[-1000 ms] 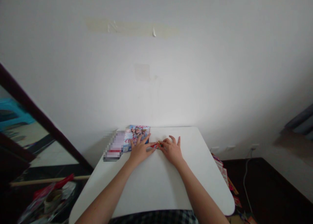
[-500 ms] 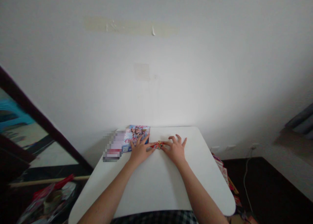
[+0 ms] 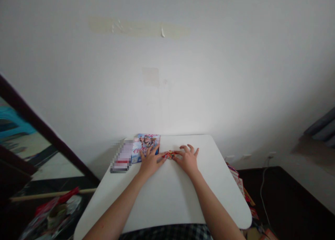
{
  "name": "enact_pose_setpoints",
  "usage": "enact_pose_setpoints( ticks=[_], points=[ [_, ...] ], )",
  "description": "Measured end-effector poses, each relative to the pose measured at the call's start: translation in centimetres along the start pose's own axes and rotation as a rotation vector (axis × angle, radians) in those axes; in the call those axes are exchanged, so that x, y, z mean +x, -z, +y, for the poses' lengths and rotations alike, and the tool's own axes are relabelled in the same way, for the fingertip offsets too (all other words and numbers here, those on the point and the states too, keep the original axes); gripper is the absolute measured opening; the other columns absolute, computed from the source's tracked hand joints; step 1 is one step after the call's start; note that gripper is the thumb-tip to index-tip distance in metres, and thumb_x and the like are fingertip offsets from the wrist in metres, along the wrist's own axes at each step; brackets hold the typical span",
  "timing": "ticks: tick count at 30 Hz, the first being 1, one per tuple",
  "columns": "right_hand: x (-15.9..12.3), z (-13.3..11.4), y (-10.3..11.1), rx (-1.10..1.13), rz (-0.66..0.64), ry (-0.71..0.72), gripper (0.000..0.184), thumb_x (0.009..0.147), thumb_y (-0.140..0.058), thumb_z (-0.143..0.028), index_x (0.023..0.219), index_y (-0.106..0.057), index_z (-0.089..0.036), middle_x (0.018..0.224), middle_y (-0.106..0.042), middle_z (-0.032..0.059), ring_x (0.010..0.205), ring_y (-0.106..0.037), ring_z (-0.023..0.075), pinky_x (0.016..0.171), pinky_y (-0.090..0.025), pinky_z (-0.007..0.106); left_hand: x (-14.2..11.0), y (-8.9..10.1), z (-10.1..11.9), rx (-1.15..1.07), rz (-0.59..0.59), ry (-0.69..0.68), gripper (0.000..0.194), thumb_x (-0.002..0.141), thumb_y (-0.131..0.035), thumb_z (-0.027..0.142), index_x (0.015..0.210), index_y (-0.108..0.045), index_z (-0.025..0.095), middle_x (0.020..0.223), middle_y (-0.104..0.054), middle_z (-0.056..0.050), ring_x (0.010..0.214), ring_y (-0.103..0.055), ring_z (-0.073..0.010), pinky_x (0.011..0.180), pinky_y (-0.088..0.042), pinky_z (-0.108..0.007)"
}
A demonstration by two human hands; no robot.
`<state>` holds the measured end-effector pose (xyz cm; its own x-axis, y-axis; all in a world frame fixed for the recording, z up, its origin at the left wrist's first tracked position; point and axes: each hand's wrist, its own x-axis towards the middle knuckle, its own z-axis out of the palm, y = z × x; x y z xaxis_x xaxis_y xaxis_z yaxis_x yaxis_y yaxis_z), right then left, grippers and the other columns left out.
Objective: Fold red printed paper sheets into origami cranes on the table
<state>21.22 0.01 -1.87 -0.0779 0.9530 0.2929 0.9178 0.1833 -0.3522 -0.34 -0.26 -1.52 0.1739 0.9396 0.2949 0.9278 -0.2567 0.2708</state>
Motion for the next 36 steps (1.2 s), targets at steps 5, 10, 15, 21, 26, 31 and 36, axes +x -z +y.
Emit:
enact_pose_setpoints(
  ticks=[5, 10, 15, 21, 26, 31, 36],
  points=[
    [0.2, 0.1, 0.0, 0.057, 0.017, 0.197, 0.032, 0.089, -0.066, -0.042, 0.122, -0.067, -0.044, 0.139, -0.06, 0.0, 0.14, -0.037, 0.0319, 0.115, -0.009, 0.074, 0.0, 0.2, 0.2, -0.011, 0.003, 0.009, 0.034, 0.089, -0.06, 0.052, 0.123, -0.066, 0.052, 0.154, -0.046, 0.0, 0.143, -0.035, -0.0377, 0.115, -0.004, -0.077],
    [0.4, -0.2, -0.3, 0.061, -0.035, 0.305, 0.03, 0.094, -0.06, -0.033, 0.122, -0.068, -0.041, 0.126, -0.069, 0.0006, 0.137, -0.042, 0.0283, 0.116, -0.007, 0.073, 0.1, 0.0, 0.2, -0.017, 0.02, 0.01, 0.034, 0.089, -0.061, 0.051, 0.123, -0.067, 0.05, 0.153, -0.046, -0.001, 0.141, -0.037, -0.0368, 0.117, -0.008, -0.074],
    [0.4, -0.3, -0.7, 0.065, -0.042, 0.287, 0.026, 0.095, -0.058, -0.036, 0.118, -0.07, -0.041, 0.125, -0.07, 0.0005, 0.137, -0.04, 0.0293, 0.116, -0.006, 0.074, 0.1, -0.3, 0.0, -0.011, 0.059, -0.023, 0.032, 0.09, -0.059, 0.053, 0.12, -0.068, 0.051, 0.149, -0.05, 0.0, 0.139, -0.04, -0.0344, 0.119, -0.01, -0.071],
    [0.3, -0.4, -0.8, 0.075, -0.041, 0.277, 0.025, 0.093, -0.061, -0.037, 0.116, -0.071, -0.041, 0.125, -0.07, -0.0002, 0.137, -0.041, 0.0302, 0.115, -0.006, 0.075, 0.2, -0.4, -0.1, -0.018, 0.041, 0.0, 0.031, 0.09, -0.058, 0.053, 0.118, -0.071, 0.048, 0.15, -0.05, -0.002, 0.14, -0.039, -0.0324, 0.12, -0.01, -0.069],
    [0.2, -0.8, -0.6, 0.074, -0.015, 0.312, 0.022, 0.093, -0.062, -0.039, 0.113, -0.072, -0.038, 0.121, -0.071, 0.0005, 0.136, -0.043, 0.0293, 0.117, -0.002, 0.073, 0.3, -0.3, -0.2, -0.012, 0.029, 0.014, 0.028, 0.091, -0.056, 0.053, 0.113, -0.072, 0.049, 0.148, -0.053, -0.001, 0.139, -0.041, -0.0326, 0.118, -0.01, -0.073],
    [0.3, -0.9, -0.8, 0.108, 0.022, 0.331, 0.021, 0.096, -0.058, -0.037, 0.111, -0.074, -0.036, 0.115, -0.074, 0.0005, 0.135, -0.047, 0.0277, 0.118, 0.0, 0.071, 0.4, -0.3, -0.1, -0.018, 0.039, 0.02, 0.027, 0.093, -0.053, 0.051, 0.111, -0.074, 0.048, 0.146, -0.054, 0.0, 0.138, -0.041, -0.0338, 0.118, -0.01, -0.073],
    [0.2, -1.0, -1.1, 0.155, 0.02, 0.336, 0.02, 0.095, -0.059, -0.032, 0.107, -0.075, -0.034, 0.114, -0.075, 0.0016, 0.137, -0.047, 0.0285, 0.117, 0.001, 0.072, 0.2, 0.1, 0.3, -0.028, 0.06, 0.009, 0.027, 0.09, -0.058, 0.051, 0.111, -0.075, 0.046, 0.147, -0.052, -0.002, 0.139, -0.041, -0.0343, 0.119, -0.011, -0.07]
  ],
)
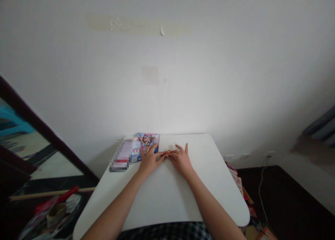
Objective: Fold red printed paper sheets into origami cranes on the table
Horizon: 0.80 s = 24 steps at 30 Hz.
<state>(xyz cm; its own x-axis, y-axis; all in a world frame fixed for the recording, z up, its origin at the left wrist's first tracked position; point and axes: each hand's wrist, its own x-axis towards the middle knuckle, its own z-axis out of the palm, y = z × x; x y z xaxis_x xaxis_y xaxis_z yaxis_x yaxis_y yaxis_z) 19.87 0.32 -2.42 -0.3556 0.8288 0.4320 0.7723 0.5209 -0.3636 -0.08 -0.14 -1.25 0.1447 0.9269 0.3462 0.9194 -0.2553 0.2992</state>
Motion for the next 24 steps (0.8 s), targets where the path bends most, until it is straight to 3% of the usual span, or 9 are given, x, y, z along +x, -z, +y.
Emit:
enact_pose_setpoints(
  ticks=[5, 11, 15, 24],
  points=[
    [0.05, 0.14, 0.05, 0.058, -0.005, -0.019, 0.019, 0.094, -0.059, -0.032, 0.101, -0.076, -0.034, 0.112, -0.076, 0.0011, 0.137, -0.047, 0.028, 0.116, 0.003, 0.072, 0.1, 0.18, 0.29, -0.043, -0.021, -0.075, 0.034, 0.091, -0.058, 0.049, 0.124, -0.067, 0.048, 0.16, -0.036, -0.002, 0.144, -0.036, -0.0326, 0.119, -0.014, -0.069],
    [0.27, 0.69, -0.59, 0.127, 0.006, -0.128, 0.016, 0.092, -0.06, -0.035, 0.096, -0.076, -0.033, 0.109, -0.076, 0.0018, 0.134, -0.051, 0.0291, 0.114, -0.003, 0.075, 0.29, -0.22, 0.21, -0.056, -0.118, -0.013, 0.028, 0.09, -0.058, 0.055, 0.11, -0.075, 0.045, 0.162, -0.035, 0.002, 0.144, -0.033, -0.036, 0.116, -0.009, -0.074],
    [0.22, 0.89, -0.65, 0.159, 0.02, -0.175, 0.014, 0.089, -0.063, -0.039, 0.091, -0.076, -0.032, 0.109, -0.076, 0.0022, 0.135, -0.049, 0.0304, 0.113, -0.005, 0.075, 0.28, -0.24, 0.13, -0.052, -0.118, 0.012, 0.027, 0.087, -0.061, 0.055, 0.107, -0.076, 0.045, 0.165, -0.027, 0.006, 0.147, -0.027, -0.0395, 0.116, -0.01, -0.075],
    [0.0, 0.95, 0.1, 0.166, -0.038, -0.18, 0.016, 0.091, -0.062, -0.039, 0.092, -0.076, -0.032, 0.116, -0.073, 0.0027, 0.136, -0.044, 0.0309, 0.113, -0.008, 0.073, 0.34, -0.45, 0.26, -0.074, -0.115, 0.036, 0.026, 0.087, -0.062, 0.055, 0.104, -0.078, 0.043, 0.166, -0.024, 0.007, 0.148, -0.026, -0.0376, 0.116, -0.009, -0.074]
  ],
)
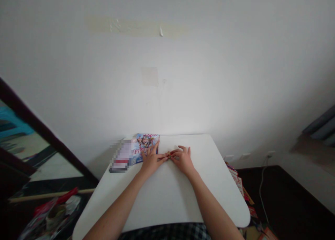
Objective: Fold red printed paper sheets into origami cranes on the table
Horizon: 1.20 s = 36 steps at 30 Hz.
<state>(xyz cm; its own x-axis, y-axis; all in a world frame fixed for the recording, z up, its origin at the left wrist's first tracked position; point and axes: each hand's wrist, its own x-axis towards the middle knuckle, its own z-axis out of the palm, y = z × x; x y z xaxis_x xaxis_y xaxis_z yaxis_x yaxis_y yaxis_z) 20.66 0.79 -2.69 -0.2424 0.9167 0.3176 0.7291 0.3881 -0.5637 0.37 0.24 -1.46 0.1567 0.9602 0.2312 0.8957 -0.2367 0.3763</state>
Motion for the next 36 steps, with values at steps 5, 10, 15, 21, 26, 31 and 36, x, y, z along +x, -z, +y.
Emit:
enact_pose_setpoints(
  ticks=[5, 10, 15, 21, 26, 31, 36],
  points=[
    [0.1, 0.1, -0.3, -0.056, 0.043, -0.032, 0.011, 0.088, -0.067, -0.037, 0.091, -0.076, -0.031, 0.12, -0.07, 0.0026, 0.131, -0.045, 0.0312, 0.114, -0.017, 0.067, 0.2, -0.1, 0.1, -0.004, 0.003, 0.025, 0.024, 0.089, -0.06, 0.052, 0.099, -0.079, 0.043, 0.166, -0.024, 0.008, 0.146, -0.029, -0.0399, 0.114, -0.008, -0.078],
    [0.2, 0.3, -0.7, -0.129, 0.123, -0.094, 0.012, 0.086, -0.072, -0.039, 0.086, -0.077, -0.028, 0.123, -0.065, 0.0067, 0.129, -0.044, 0.0315, 0.113, -0.026, 0.058, 0.4, -0.1, 0.3, -0.022, -0.004, 0.024, 0.024, 0.089, -0.06, 0.052, 0.098, -0.08, 0.041, 0.166, -0.025, 0.007, 0.146, -0.028, -0.0409, 0.112, -0.007, -0.08],
    [0.1, -0.1, -0.5, -0.184, 0.095, -0.111, 0.016, 0.088, -0.068, -0.043, 0.09, -0.077, -0.03, 0.126, -0.061, 0.0058, 0.131, -0.041, 0.0311, 0.114, -0.023, 0.06, 0.5, -0.1, 0.7, -0.024, 0.028, 0.068, 0.02, 0.088, -0.062, 0.05, 0.1, -0.078, 0.045, 0.162, -0.033, 0.006, 0.146, -0.03, -0.0385, 0.111, -0.007, -0.081],
    [0.0, -0.9, -0.1, -0.213, 0.063, -0.15, 0.017, 0.091, -0.065, -0.045, 0.094, -0.076, -0.033, 0.129, -0.058, 0.0047, 0.133, -0.038, 0.0304, 0.115, -0.019, 0.062, 0.5, 0.0, 1.0, -0.029, 0.02, 0.094, 0.018, 0.088, -0.064, 0.049, 0.1, -0.077, 0.048, 0.162, -0.033, 0.007, 0.146, -0.03, -0.0382, 0.111, -0.008, -0.082],
    [0.1, -1.5, 0.1, -0.183, 0.055, -0.193, 0.016, 0.089, -0.067, -0.045, 0.092, -0.076, -0.033, 0.129, -0.058, 0.004, 0.132, -0.039, 0.0291, 0.117, -0.017, 0.06, 0.4, 0.2, 1.3, -0.029, 0.023, 0.107, 0.018, 0.089, -0.063, 0.047, 0.1, -0.077, 0.046, 0.158, -0.04, 0.003, 0.144, -0.033, -0.0368, 0.11, -0.01, -0.082],
    [0.1, -2.0, -0.1, -0.174, 0.084, -0.232, 0.016, 0.088, -0.068, -0.044, 0.089, -0.076, -0.031, 0.128, -0.059, 0.0033, 0.131, -0.041, 0.0275, 0.118, -0.016, 0.056, 0.4, 0.4, 1.6, -0.03, 0.024, 0.115, 0.018, 0.087, -0.066, 0.044, 0.102, -0.076, 0.048, 0.154, -0.044, 0.003, 0.141, -0.036, -0.0364, 0.109, -0.011, -0.083],
    [0.2, -2.1, -0.2, -0.164, 0.084, -0.257, 0.014, 0.085, -0.07, -0.043, 0.086, -0.076, -0.03, 0.129, -0.059, 0.0028, 0.131, -0.041, 0.0279, 0.118, -0.014, 0.055, 0.4, 0.4, 1.6, -0.045, 0.03, 0.111, 0.017, 0.087, -0.066, 0.044, 0.099, -0.077, 0.048, 0.152, -0.047, 0.003, 0.14, -0.036, -0.0361, 0.109, -0.01, -0.083]
  ],
)
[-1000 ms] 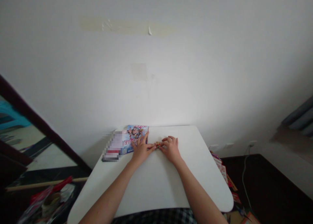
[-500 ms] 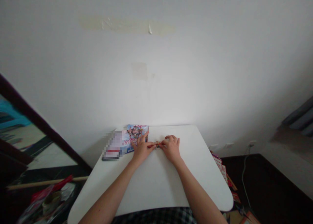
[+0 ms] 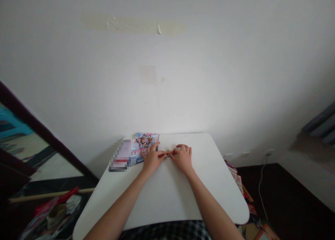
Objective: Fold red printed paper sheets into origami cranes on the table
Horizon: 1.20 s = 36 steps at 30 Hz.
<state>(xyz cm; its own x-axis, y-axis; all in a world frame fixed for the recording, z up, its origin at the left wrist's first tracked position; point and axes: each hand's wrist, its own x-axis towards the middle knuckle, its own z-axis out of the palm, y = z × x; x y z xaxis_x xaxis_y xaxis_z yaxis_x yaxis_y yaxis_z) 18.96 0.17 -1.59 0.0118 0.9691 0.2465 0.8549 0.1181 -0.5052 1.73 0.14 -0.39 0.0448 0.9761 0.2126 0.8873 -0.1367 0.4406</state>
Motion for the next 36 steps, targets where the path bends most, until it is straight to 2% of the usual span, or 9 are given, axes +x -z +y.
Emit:
enact_pose_setpoints(
  ticks=[11, 24, 29, 36],
  points=[
    [0.26, -0.04, 0.08, -0.004, -0.022, -0.029, 0.014, 0.083, -0.071, -0.043, 0.086, -0.075, -0.03, 0.129, -0.059, 0.0029, 0.13, -0.042, 0.029, 0.117, -0.017, 0.055, 0.03, -0.35, -0.33, 0.037, -0.019, -0.01, 0.018, 0.085, -0.068, 0.048, 0.1, -0.077, 0.047, 0.157, -0.042, 0.004, 0.143, -0.033, -0.0388, 0.108, -0.01, -0.083],
    [0.34, -0.34, -0.11, -0.034, -0.043, -0.042, 0.016, 0.087, -0.067, -0.043, 0.089, -0.073, -0.029, 0.131, -0.056, 0.0033, 0.133, -0.037, 0.0299, 0.118, -0.013, 0.059, -0.08, -0.24, 0.25, 0.044, 0.008, 0.011, 0.016, 0.084, -0.067, 0.048, 0.095, -0.078, 0.043, 0.157, -0.042, 0.004, 0.143, -0.032, -0.0399, 0.109, -0.009, -0.082],
    [0.41, -0.32, -0.24, -0.029, -0.044, -0.035, 0.017, 0.087, -0.067, -0.044, 0.088, -0.073, -0.029, 0.129, -0.056, 0.0033, 0.133, -0.036, 0.031, 0.117, -0.013, 0.06, -0.23, -0.04, 0.41, 0.056, 0.017, -0.02, 0.015, 0.085, -0.065, 0.047, 0.093, -0.078, 0.042, 0.157, -0.042, 0.005, 0.145, -0.03, -0.0403, 0.109, -0.009, -0.083],
    [0.53, -0.44, -0.22, -0.023, -0.044, -0.053, 0.017, 0.086, -0.068, -0.044, 0.086, -0.073, -0.027, 0.13, -0.057, 0.0041, 0.132, -0.037, 0.0308, 0.117, -0.014, 0.058, 0.01, 0.31, 0.63, 0.065, -0.026, 0.01, 0.018, 0.082, -0.068, 0.052, 0.093, -0.078, 0.042, 0.159, -0.04, 0.006, 0.146, -0.027, -0.0393, 0.111, -0.004, -0.081]
  ],
)
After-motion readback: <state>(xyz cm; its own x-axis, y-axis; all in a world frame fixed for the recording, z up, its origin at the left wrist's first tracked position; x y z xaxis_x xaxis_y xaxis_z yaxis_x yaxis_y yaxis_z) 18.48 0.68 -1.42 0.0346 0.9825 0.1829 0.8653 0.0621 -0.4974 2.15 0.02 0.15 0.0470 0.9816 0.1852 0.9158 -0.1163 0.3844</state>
